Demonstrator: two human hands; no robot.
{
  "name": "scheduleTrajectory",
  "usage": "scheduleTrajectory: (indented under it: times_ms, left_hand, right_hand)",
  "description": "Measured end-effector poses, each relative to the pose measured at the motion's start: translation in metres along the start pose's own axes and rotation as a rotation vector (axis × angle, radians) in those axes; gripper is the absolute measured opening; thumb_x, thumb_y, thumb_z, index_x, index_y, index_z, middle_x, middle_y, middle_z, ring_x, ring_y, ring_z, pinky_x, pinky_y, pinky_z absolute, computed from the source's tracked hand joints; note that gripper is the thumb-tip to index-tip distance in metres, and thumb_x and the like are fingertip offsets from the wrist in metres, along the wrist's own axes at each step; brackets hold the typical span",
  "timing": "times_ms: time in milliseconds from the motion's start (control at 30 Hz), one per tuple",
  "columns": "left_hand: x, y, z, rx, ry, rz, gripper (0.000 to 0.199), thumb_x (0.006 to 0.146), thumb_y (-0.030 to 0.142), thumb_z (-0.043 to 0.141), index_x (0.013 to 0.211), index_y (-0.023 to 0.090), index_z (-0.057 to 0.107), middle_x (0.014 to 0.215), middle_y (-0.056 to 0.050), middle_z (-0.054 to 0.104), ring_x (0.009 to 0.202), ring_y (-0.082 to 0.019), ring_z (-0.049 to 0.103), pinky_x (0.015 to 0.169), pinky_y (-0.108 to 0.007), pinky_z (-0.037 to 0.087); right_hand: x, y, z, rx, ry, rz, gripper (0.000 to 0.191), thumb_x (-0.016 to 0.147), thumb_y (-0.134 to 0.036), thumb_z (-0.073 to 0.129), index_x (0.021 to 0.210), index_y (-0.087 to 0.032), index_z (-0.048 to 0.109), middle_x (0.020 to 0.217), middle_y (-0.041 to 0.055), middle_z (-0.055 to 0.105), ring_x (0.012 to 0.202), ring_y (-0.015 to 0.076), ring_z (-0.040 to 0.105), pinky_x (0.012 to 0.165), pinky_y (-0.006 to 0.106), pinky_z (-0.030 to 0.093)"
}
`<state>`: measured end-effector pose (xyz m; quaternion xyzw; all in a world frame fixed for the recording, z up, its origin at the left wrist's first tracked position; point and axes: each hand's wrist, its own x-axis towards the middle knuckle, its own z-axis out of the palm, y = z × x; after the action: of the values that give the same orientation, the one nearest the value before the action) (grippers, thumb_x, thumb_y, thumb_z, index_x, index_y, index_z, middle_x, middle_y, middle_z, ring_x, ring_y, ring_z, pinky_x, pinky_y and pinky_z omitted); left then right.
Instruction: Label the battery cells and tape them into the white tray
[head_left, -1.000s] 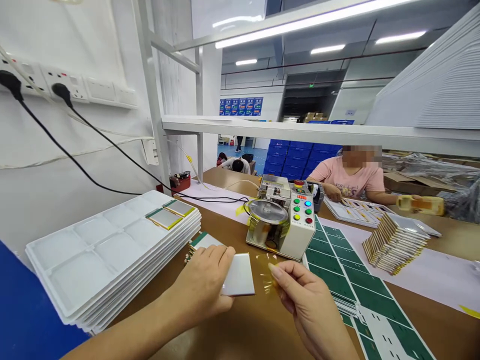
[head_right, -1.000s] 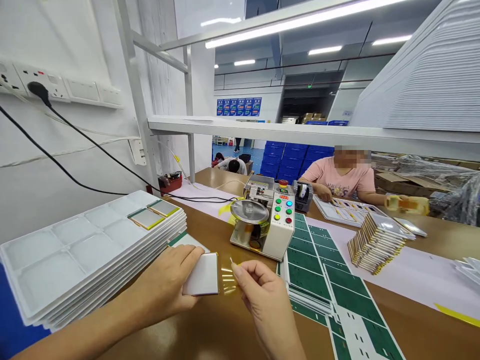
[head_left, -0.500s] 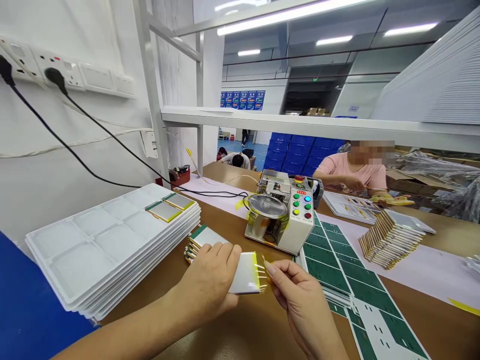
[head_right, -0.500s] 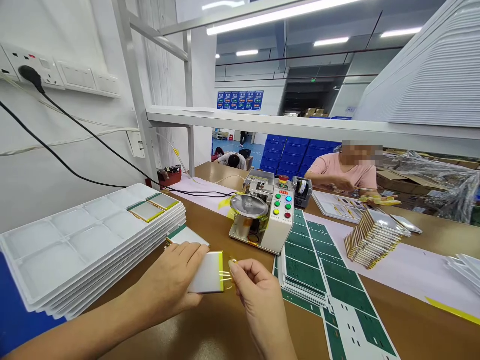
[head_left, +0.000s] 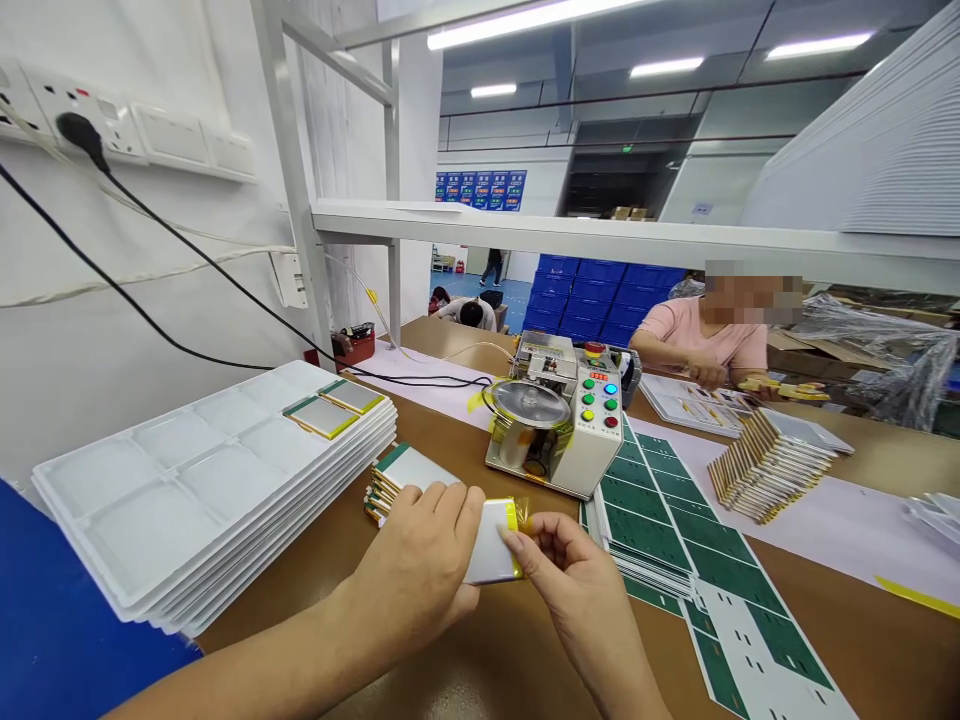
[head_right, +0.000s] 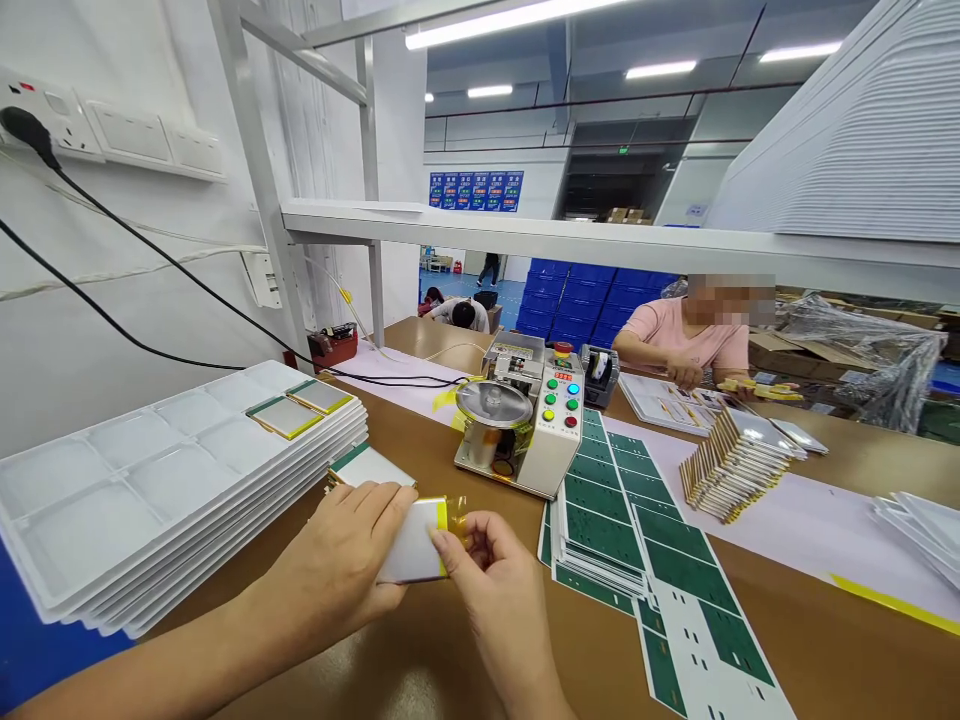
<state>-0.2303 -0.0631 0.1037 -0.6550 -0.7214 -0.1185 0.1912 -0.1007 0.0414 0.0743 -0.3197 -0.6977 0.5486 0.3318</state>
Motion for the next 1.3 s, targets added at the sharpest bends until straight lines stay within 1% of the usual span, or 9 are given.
scheduleTrajectory:
  times_ms: [200, 400, 533, 633, 700, 800, 967, 1133, 1300]
  left_hand:
    - [-0.002, -0.007, 0.004, -0.24, -0.033, -0.169, 0.043, 0.067, 0.025, 0.053, 0.109, 0.018, 0.043, 0.098, -0.006, 0.055, 0.09, -0.022, 0.052, 0.076, -0.038, 0.045]
    - [0.0, -0.009, 0.003, -0.305, 0.042, -0.266, 0.039, 0.069, 0.03, 0.056, 0.105, 0.02, 0.044, 0.097, -0.006, 0.055, 0.089, -0.022, 0.053, 0.077, -0.038, 0.046]
    - [-0.007, 0.003, 0.012, -0.249, 0.141, -0.151, 0.041, 0.07, 0.022, 0.055, 0.109, 0.019, 0.044, 0.099, -0.008, 0.056, 0.088, -0.023, 0.054, 0.073, -0.038, 0.048]
    - [-0.016, 0.008, 0.014, -0.276, 0.22, -0.044, 0.036, 0.078, 0.02, 0.048, 0.113, 0.02, 0.042, 0.1, -0.009, 0.056, 0.089, -0.02, 0.055, 0.074, -0.033, 0.049]
    - [-0.021, 0.007, 0.015, -0.258, 0.288, 0.019, 0.042, 0.08, 0.023, 0.047, 0.12, 0.019, 0.038, 0.104, -0.011, 0.055, 0.093, -0.02, 0.054, 0.078, -0.032, 0.05]
    - [-0.025, 0.004, 0.017, -0.242, 0.401, 0.061, 0.055, 0.073, 0.023, 0.054, 0.124, 0.015, 0.033, 0.105, -0.012, 0.054, 0.095, -0.021, 0.054, 0.08, -0.032, 0.05]
    - [-0.024, 0.007, 0.027, -0.404, 0.482, 0.069, 0.065, 0.065, 0.016, 0.055, 0.126, 0.016, 0.031, 0.105, -0.01, 0.052, 0.099, -0.019, 0.052, 0.084, -0.03, 0.05]
    - [-0.028, 0.009, 0.029, -0.473, 0.584, 0.098, 0.074, 0.066, 0.023, 0.063, 0.13, 0.015, 0.028, 0.11, -0.012, 0.048, 0.108, -0.021, 0.046, 0.092, -0.031, 0.046]
    - [-0.029, -0.038, -0.004, -0.238, 0.343, 0.107, 0.068, 0.069, 0.02, 0.06, 0.13, 0.018, 0.028, 0.113, -0.011, 0.048, 0.112, -0.02, 0.043, 0.098, -0.034, 0.038]
  right_hand:
    - [-0.01, 0.038, -0.011, -0.333, 0.154, -0.07, 0.078, 0.07, -0.043, 0.064, 0.135, -0.024, 0.025, 0.08, -0.0015, 0.05, 0.053, 0.0114, 0.041, 0.052, 0.026, 0.04]
    - [-0.036, 0.021, -0.019, -0.348, 0.342, -0.444, 0.049, 0.083, -0.032, 0.052, 0.129, -0.025, 0.036, 0.1, 0.0073, 0.055, 0.081, 0.0179, 0.058, 0.07, 0.03, 0.051]
    - [-0.038, -0.01, -0.002, -0.522, 0.078, -0.907, 0.056, 0.083, -0.023, 0.051, 0.136, -0.019, 0.03, 0.127, 0.0112, 0.049, 0.113, 0.0237, 0.049, 0.092, 0.034, 0.045]
    - [-0.028, -0.019, 0.009, -0.542, -0.102, -1.051, 0.072, 0.083, -0.025, 0.054, 0.142, -0.015, 0.015, 0.14, 0.0112, 0.035, 0.127, 0.027, 0.032, 0.105, 0.044, 0.029]
    - [-0.026, -0.022, 0.011, -0.35, -0.196, -0.951, 0.07, 0.084, -0.027, 0.054, 0.143, -0.021, 0.016, 0.142, 0.0074, 0.031, 0.13, 0.0266, 0.027, 0.107, 0.048, 0.021]
    - [-0.029, -0.028, 0.007, 0.298, -0.304, -0.551, 0.052, 0.086, -0.036, 0.05, 0.136, -0.029, 0.035, 0.14, 0.0023, 0.034, 0.13, 0.0234, 0.027, 0.107, 0.043, 0.021]
    - [-0.03, -0.042, 0.006, 1.218, -0.308, -0.142, 0.043, 0.087, -0.047, 0.042, 0.122, -0.025, 0.054, 0.135, 0.0024, 0.043, 0.127, 0.0188, 0.033, 0.107, 0.035, 0.025]
    - [-0.022, -0.043, 0.023, 1.417, -0.354, 0.188, 0.055, 0.083, -0.058, 0.04, 0.114, -0.018, 0.06, 0.13, 0.0082, 0.048, 0.123, 0.0208, 0.04, 0.103, 0.035, 0.033]
    - [-0.005, -0.025, 0.019, 1.331, -0.206, 0.388, 0.048, 0.076, -0.052, 0.054, 0.105, -0.015, 0.064, 0.125, 0.013, 0.053, 0.117, 0.0259, 0.047, 0.093, 0.037, 0.044]
